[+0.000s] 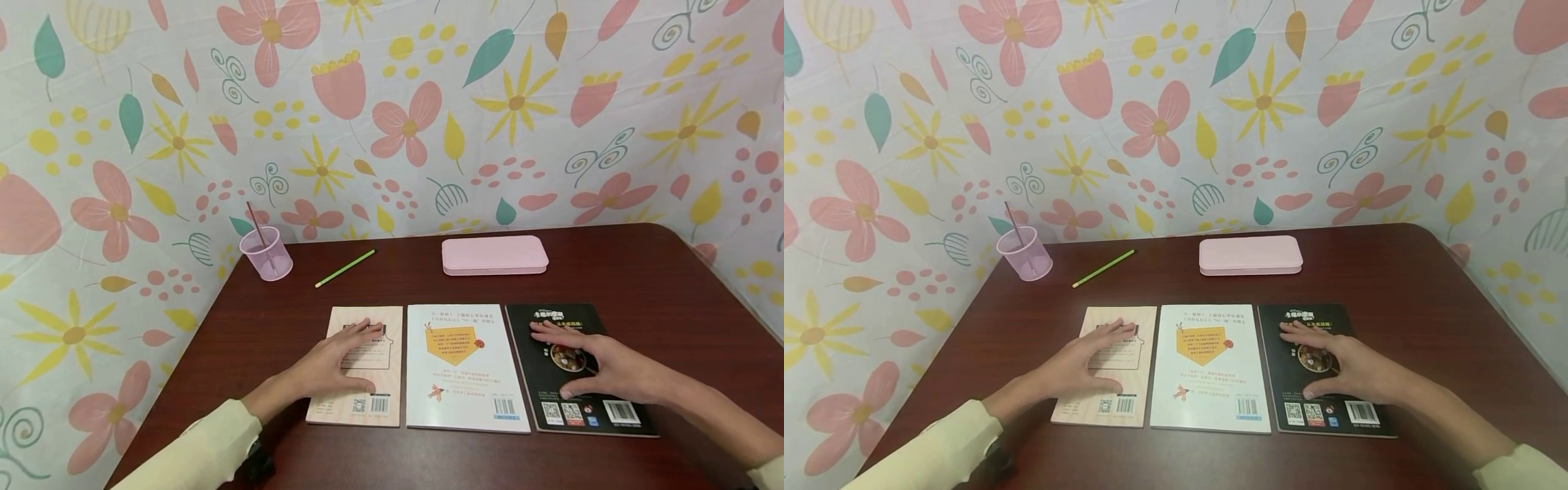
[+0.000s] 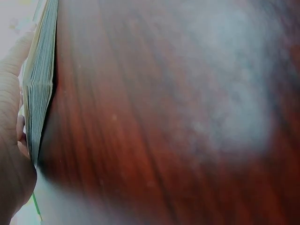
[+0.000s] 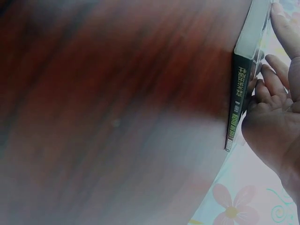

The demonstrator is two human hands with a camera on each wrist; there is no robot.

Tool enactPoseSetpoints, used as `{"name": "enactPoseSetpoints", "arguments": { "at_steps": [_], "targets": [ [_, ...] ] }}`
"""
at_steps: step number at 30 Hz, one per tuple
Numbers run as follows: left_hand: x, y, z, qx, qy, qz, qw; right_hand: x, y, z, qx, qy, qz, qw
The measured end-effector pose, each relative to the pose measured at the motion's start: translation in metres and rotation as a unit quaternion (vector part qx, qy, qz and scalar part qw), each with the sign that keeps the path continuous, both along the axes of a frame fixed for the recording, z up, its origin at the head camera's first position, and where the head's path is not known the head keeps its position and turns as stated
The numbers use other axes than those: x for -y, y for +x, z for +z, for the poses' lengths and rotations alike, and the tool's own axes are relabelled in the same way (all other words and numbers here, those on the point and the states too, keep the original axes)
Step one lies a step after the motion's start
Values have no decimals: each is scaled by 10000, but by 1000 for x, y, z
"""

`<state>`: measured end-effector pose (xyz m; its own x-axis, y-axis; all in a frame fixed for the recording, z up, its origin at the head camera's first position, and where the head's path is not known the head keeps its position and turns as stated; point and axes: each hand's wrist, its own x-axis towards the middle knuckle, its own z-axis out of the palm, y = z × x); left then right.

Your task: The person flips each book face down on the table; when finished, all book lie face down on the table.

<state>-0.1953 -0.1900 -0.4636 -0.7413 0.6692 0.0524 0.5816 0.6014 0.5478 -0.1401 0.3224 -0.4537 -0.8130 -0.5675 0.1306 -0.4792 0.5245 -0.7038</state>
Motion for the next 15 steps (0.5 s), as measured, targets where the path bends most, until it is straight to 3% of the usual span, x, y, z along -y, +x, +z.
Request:
{"name": "enactPoseSetpoints", "arguments": {
  "at_steps": [15],
  "targets": [
    [-1, 0, 1, 50, -20, -6, 10000, -3, 2, 0, 1, -42, 49, 10000]
  ]
}}
